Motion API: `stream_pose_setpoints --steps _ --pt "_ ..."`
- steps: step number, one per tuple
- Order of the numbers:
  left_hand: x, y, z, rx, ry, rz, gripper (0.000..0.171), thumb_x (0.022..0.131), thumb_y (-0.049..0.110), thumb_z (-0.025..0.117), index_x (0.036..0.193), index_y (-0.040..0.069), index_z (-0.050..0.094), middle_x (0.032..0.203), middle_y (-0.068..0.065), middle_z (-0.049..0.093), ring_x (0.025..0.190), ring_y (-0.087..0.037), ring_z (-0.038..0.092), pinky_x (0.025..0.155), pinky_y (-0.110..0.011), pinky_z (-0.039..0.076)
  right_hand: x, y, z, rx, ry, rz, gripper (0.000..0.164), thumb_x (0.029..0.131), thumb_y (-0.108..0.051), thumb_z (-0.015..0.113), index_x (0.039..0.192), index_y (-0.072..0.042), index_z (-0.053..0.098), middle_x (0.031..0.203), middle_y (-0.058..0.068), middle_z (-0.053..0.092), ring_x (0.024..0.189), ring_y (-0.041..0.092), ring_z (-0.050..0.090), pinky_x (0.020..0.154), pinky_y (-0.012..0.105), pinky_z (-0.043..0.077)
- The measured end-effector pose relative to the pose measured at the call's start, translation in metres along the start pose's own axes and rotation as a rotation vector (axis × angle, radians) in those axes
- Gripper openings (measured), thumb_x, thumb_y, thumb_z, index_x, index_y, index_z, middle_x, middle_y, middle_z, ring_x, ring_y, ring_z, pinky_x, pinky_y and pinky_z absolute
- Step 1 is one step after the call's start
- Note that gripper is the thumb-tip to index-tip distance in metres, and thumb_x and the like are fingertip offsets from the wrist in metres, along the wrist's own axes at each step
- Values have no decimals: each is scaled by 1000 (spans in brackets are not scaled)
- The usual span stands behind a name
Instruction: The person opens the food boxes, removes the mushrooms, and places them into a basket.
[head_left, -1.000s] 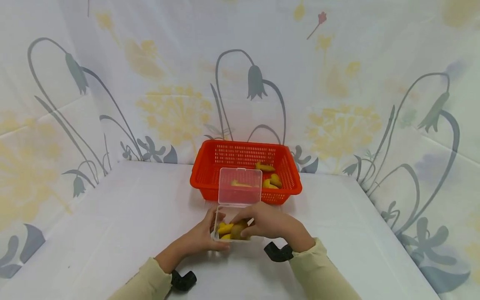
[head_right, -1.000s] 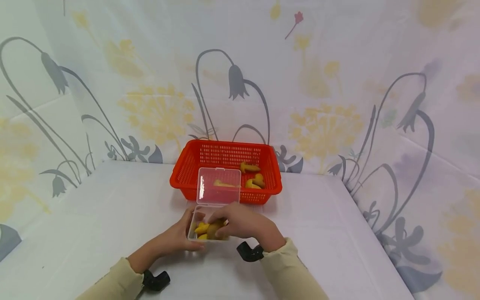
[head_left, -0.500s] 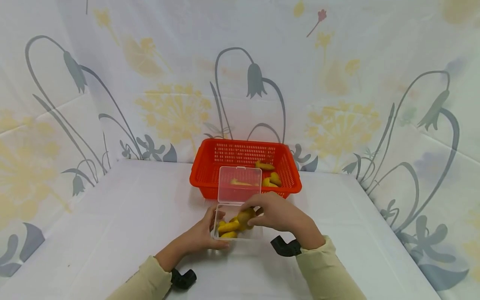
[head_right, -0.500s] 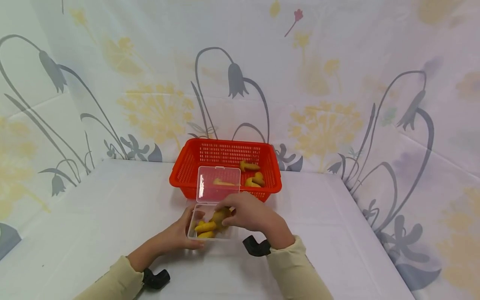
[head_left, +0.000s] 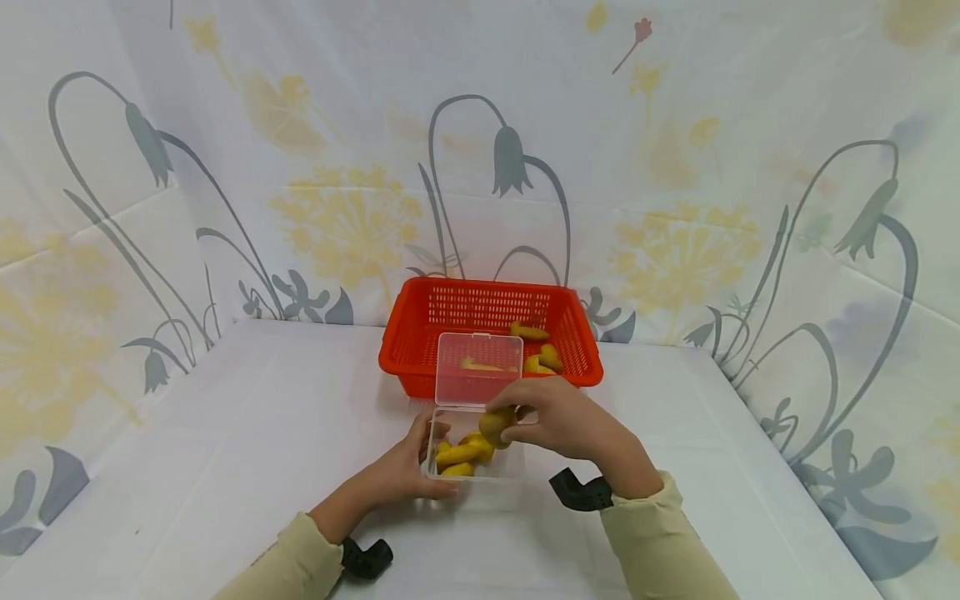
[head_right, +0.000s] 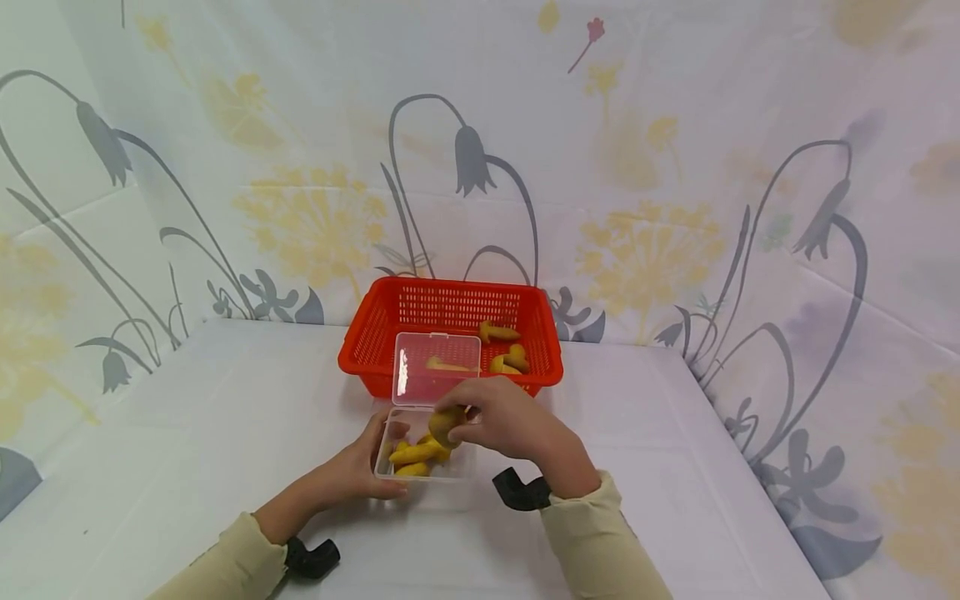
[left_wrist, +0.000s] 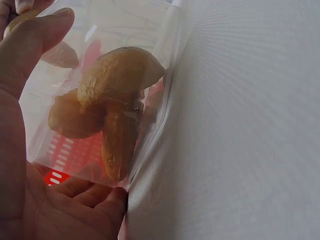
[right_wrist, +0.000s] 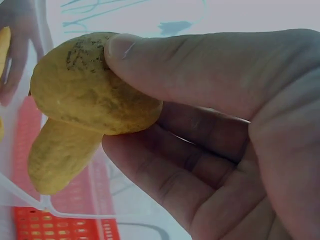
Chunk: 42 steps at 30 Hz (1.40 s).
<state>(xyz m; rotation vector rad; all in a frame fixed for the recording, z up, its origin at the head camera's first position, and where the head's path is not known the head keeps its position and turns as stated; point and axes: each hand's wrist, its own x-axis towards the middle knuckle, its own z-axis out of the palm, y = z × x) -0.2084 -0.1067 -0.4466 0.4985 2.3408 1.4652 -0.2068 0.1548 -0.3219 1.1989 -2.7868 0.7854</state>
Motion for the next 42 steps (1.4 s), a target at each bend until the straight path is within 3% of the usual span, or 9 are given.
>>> stream_pose_setpoints --steps 6,13,22,28,32,35,42 --pt "-1 0 1 3 3 -11 112 70 39 85 151 31 8 152 -5 36 143 -33 32 116 -55 27 -7 1 -9 40 73 -43 26 85 -21 75 110 -20 71 106 -9 69 90 6 63 77 21 56" --pt "-1 -2 2 15 12 -13 114 68 41 85 151 31 7 152 -5 36 143 -34 32 116 -56 28 -12 10 -18 32 227 -71 33 83 -20 76 114 -19 69 108 -6 70 93 10 65 81 29 59" --pt "-2 -2 0 21 12 -24 113 69 42 85 150 31 8 153 -4 36 143 -34 32 115 -56 30 -11 18 -23 130 388 -91 35 81 -10 77 115 -12 69 112 3 70 98 15 67 84 34 59" --pt "-1 -2 0 23 16 -16 113 69 41 85 151 32 8 152 -3 36 142 -33 33 115 -55 31 -8 25 -21 172 490 -96 35 80 -4 77 114 -7 69 111 7 70 93 15 69 83 29 59" --pt "0 -1 3 17 -2 -14 111 70 42 85 150 33 8 152 -4 35 143 -33 32 115 -55 30 -9 29 -21 191 555 -87 37 78 1 77 113 -6 69 108 8 70 90 9 68 79 20 58" --pt "0 0 3 16 -7 -17 112 69 43 84 150 33 8 153 -4 35 143 -33 32 115 -55 30 -8 31 -22 204 574 -69 38 79 1 76 115 -6 68 107 9 70 92 10 68 77 15 56" --pt "-1 0 2 26 7 -12 112 69 44 85 150 35 7 152 -4 35 144 -33 32 115 -55 30 4 36 -29 298 554 38 37 86 -13 72 122 -7 65 113 11 66 95 28 70 75 17 57"
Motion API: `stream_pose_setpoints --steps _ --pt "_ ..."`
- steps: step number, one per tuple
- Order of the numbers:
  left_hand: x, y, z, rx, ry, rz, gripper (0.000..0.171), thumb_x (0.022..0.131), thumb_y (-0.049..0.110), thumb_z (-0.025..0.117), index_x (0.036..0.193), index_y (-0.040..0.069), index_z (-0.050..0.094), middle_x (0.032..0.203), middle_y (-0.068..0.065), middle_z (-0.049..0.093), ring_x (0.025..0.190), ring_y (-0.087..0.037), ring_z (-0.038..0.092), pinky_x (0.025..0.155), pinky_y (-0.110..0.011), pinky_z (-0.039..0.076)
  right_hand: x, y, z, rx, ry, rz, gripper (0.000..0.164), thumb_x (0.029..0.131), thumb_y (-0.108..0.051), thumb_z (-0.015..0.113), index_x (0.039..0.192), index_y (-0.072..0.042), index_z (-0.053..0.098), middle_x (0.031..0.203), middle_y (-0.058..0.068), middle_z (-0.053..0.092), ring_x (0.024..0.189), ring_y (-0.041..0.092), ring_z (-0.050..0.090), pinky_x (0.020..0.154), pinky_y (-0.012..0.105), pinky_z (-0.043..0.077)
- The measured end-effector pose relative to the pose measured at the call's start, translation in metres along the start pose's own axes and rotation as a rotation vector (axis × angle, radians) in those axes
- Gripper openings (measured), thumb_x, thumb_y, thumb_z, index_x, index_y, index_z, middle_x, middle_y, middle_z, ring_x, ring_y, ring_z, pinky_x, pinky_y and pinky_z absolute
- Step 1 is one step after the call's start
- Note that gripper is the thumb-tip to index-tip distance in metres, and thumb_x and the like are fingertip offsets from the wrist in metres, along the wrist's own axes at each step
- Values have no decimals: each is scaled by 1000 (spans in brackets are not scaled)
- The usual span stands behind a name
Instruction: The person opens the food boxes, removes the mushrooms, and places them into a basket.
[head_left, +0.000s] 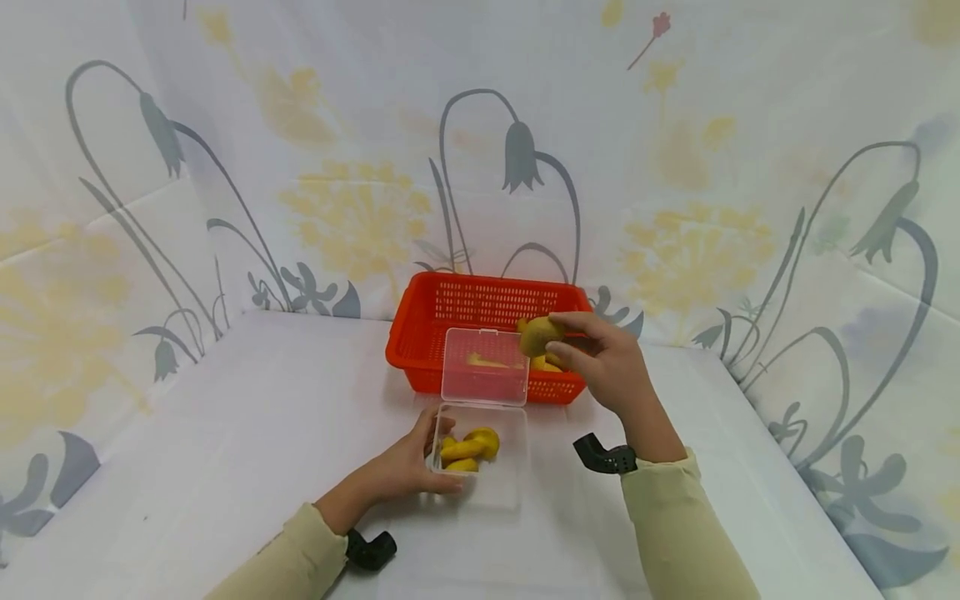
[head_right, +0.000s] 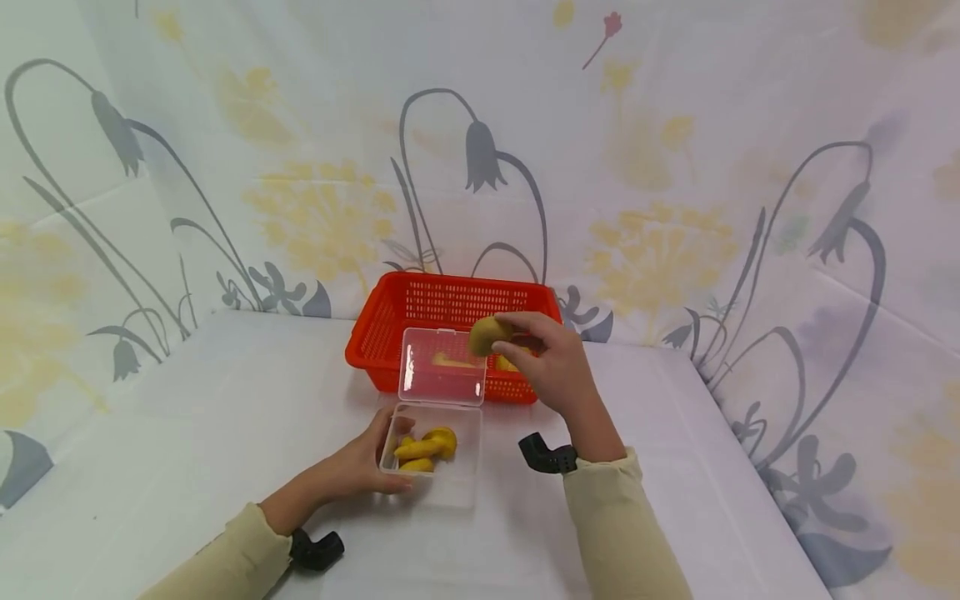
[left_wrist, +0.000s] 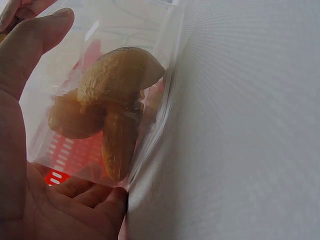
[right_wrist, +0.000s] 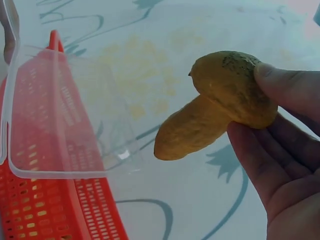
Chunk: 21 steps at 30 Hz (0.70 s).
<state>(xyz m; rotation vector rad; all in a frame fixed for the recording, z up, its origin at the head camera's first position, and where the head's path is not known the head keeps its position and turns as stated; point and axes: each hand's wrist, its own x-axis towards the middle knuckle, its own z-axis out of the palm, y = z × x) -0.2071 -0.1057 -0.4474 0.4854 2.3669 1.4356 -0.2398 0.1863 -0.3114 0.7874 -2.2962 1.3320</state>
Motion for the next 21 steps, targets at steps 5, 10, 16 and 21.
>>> stream_pose_setpoints --steps 5,10,16,21 --pt "1 0 0 -3 -5 3 112 69 44 84 149 35 8 153 -5 35 144 -34 31 115 -55 30 8 6 0 -53 26 64 39 88 -22 71 125 -11 64 118 9 65 102 25 69 80 11 54" --pt "1 1 0 -5 -8 4 111 69 44 84 149 34 9 153 -5 35 144 -34 31 115 -55 30 16 11 1 -61 53 137 41 89 -29 70 127 -14 63 121 9 65 108 25 67 87 16 54" --pt "1 0 -1 -1 -5 7 111 69 42 85 150 34 8 153 -5 35 143 -34 32 115 -55 31 27 17 3 -56 72 243 49 88 -45 67 129 -19 62 126 5 65 117 22 61 100 38 51" --pt "1 0 -1 -5 -2 3 113 69 41 85 150 33 7 153 -5 35 143 -33 32 115 -55 30 34 21 6 -36 86 309 53 87 -51 67 129 -20 62 126 4 64 117 21 60 101 40 51"
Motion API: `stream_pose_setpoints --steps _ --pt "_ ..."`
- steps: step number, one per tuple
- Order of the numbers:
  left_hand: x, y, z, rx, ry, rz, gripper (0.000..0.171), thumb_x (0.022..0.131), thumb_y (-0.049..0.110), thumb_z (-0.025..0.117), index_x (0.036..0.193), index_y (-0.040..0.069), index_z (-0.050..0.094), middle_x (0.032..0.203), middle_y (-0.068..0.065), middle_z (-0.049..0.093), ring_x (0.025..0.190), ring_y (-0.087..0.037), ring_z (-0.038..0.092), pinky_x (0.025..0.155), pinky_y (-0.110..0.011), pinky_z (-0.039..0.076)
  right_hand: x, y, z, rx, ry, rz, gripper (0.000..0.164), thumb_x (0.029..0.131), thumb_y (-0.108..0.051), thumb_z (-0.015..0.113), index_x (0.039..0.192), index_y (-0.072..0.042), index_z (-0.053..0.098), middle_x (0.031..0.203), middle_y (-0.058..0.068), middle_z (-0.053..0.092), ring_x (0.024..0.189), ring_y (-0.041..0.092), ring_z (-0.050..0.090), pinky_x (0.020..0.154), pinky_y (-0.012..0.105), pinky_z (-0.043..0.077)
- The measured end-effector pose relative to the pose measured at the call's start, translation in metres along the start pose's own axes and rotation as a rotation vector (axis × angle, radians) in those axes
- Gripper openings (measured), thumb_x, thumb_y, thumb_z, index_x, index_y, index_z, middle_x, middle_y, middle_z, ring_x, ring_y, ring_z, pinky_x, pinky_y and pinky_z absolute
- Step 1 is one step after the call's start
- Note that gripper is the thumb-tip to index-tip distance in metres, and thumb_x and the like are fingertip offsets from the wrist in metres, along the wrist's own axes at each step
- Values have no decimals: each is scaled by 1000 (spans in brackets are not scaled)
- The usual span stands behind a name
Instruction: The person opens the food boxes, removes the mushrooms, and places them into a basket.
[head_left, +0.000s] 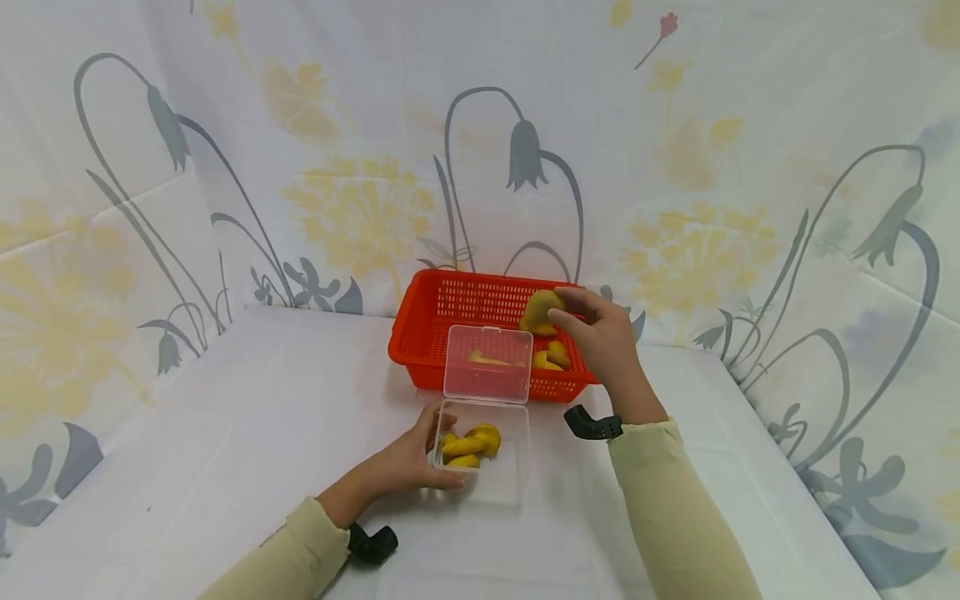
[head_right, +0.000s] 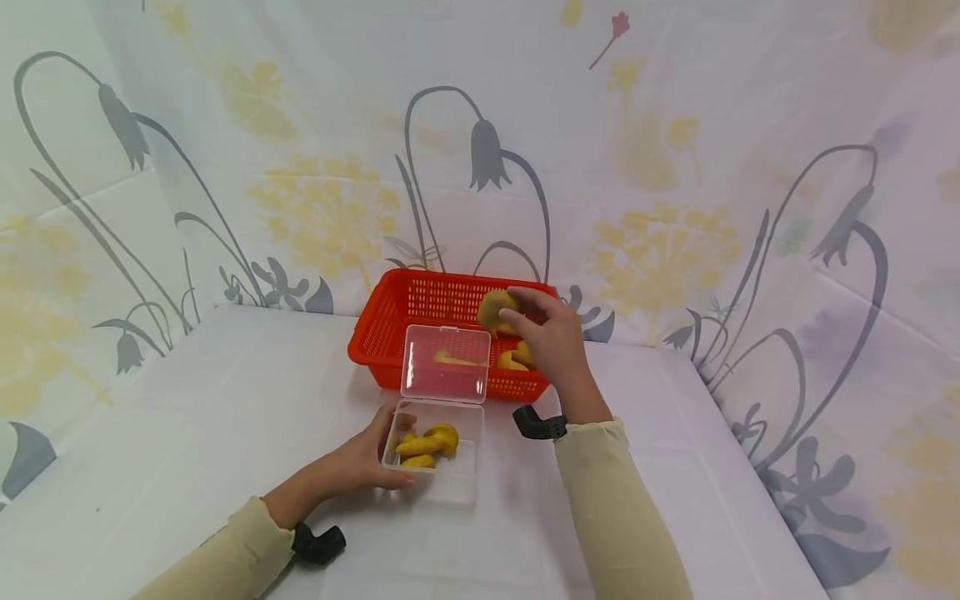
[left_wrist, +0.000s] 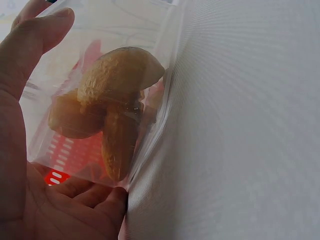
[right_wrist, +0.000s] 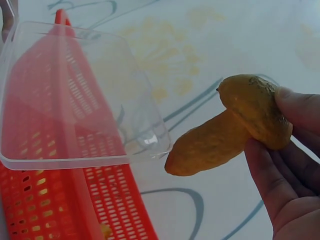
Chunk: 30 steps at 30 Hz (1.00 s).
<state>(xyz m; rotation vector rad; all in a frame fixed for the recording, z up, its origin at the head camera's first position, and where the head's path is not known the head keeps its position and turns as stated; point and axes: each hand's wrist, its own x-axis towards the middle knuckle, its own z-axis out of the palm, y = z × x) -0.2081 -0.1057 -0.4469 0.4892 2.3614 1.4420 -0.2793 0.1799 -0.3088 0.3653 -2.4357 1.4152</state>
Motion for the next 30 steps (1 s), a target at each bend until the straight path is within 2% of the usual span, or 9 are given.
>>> stream_pose_setpoints --steps 12,21,30 --pt "0 0 1 -5 -3 -3 112 69 42 84 150 33 7 152 -5 35 143 -34 32 115 -56 31 17 8 10 34 0 129 53 86 -47 69 130 -18 61 128 5 61 119 23 57 102 39 51" --pt "1 1 2 0 -2 -19 110 68 44 85 149 34 10 153 -3 35 144 -33 32 114 -58 30 25 15 19 -79 -81 254 50 89 -43 67 131 -17 60 132 7 59 121 28 53 101 43 51" --pt "1 -1 0 5 0 -3 111 69 43 84 150 34 8 152 -4 36 143 -34 32 114 -56 32 33 24 29 -161 -159 313 41 89 -38 69 122 -15 63 120 6 63 108 28 57 91 39 55"
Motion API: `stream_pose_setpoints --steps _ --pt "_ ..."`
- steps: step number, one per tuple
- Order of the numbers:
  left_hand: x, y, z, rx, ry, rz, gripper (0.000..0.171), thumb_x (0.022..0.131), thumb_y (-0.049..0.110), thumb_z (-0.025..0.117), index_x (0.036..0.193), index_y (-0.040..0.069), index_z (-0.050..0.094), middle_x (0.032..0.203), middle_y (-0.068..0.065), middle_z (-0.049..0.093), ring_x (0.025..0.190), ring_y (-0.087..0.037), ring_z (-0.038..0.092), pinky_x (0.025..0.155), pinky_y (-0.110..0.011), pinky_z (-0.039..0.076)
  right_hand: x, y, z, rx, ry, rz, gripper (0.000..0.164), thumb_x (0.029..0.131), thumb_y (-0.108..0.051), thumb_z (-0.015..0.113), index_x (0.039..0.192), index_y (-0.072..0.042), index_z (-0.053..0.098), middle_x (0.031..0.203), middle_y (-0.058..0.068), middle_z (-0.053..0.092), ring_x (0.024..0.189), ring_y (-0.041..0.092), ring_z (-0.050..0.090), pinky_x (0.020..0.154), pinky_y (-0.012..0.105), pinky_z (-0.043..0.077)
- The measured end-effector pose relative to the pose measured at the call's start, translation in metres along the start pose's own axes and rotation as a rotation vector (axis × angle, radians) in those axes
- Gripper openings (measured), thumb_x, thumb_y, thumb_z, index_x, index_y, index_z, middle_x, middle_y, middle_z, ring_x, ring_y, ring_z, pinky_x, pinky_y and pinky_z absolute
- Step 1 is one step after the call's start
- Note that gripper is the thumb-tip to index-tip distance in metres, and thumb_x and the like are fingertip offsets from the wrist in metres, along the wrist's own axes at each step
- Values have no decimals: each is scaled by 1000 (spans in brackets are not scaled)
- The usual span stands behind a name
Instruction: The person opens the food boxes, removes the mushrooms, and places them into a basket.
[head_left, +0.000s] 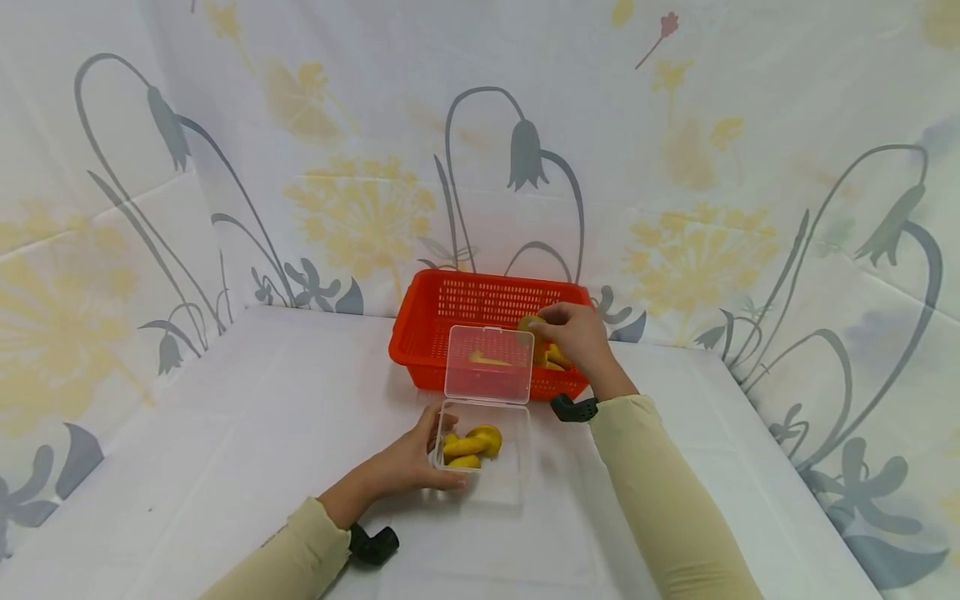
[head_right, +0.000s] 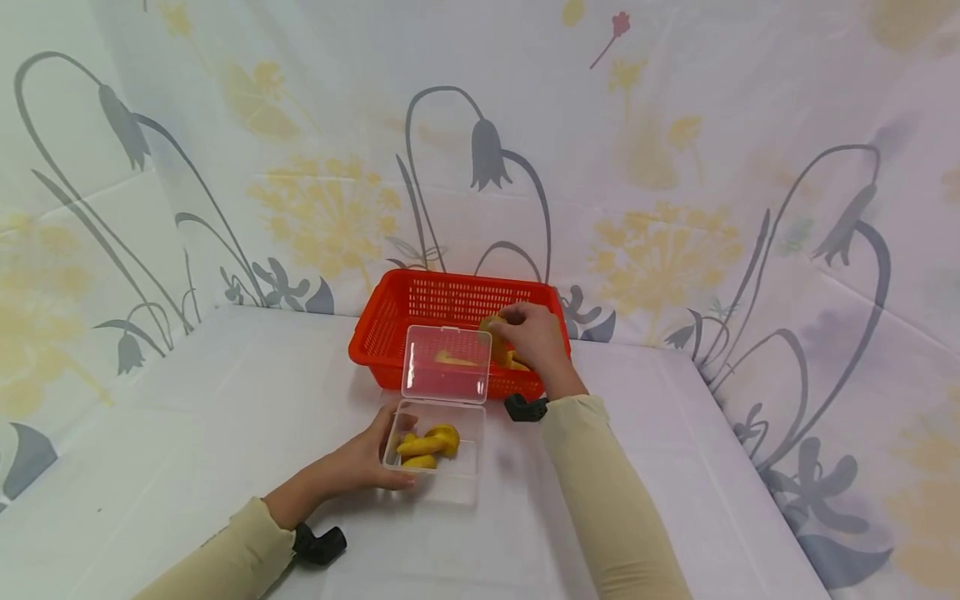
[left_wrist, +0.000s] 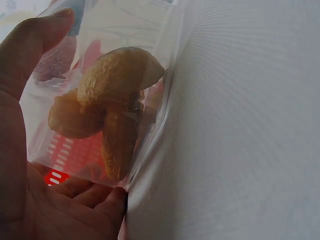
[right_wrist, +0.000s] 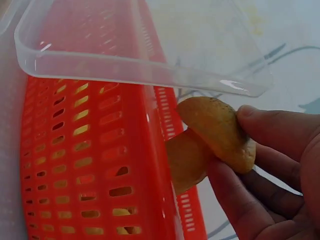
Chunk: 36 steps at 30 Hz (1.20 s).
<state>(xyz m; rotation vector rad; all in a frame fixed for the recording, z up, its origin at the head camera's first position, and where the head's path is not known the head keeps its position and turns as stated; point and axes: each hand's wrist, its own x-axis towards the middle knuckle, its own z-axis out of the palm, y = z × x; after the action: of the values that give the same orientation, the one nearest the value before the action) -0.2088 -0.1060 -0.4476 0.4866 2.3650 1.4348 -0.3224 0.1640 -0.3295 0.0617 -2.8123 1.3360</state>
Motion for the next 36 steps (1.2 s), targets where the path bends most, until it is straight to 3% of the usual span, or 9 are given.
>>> stream_pose_setpoints --steps 6,17,28,36 --pt "0 0 0 0 5 0 112 69 42 85 150 35 7 152 -5 36 143 -33 33 114 -55 32 7 2 3 -114 -34 17 39 89 -38 69 119 -13 65 116 7 64 101 27 58 83 35 57" --pt "-1 3 -1 -7 5 -13 113 69 41 85 150 35 7 153 -5 35 144 -34 30 116 -54 30 11 3 6 -187 -87 55 44 88 -34 70 125 -10 64 118 10 66 94 25 64 81 34 59" --pt "0 2 0 -5 3 -14 115 68 42 85 151 35 5 153 -5 35 144 -33 31 115 -54 31 1 1 2 -284 -52 -79 43 89 -38 68 121 -10 67 112 8 69 88 23 63 73 31 59" --pt "0 1 0 -8 1 -13 115 68 42 85 151 35 5 153 -4 35 144 -33 31 115 -55 30 -14 0 -2 -284 -32 -145 36 91 -33 66 119 -11 68 109 8 70 80 20 67 71 31 60"
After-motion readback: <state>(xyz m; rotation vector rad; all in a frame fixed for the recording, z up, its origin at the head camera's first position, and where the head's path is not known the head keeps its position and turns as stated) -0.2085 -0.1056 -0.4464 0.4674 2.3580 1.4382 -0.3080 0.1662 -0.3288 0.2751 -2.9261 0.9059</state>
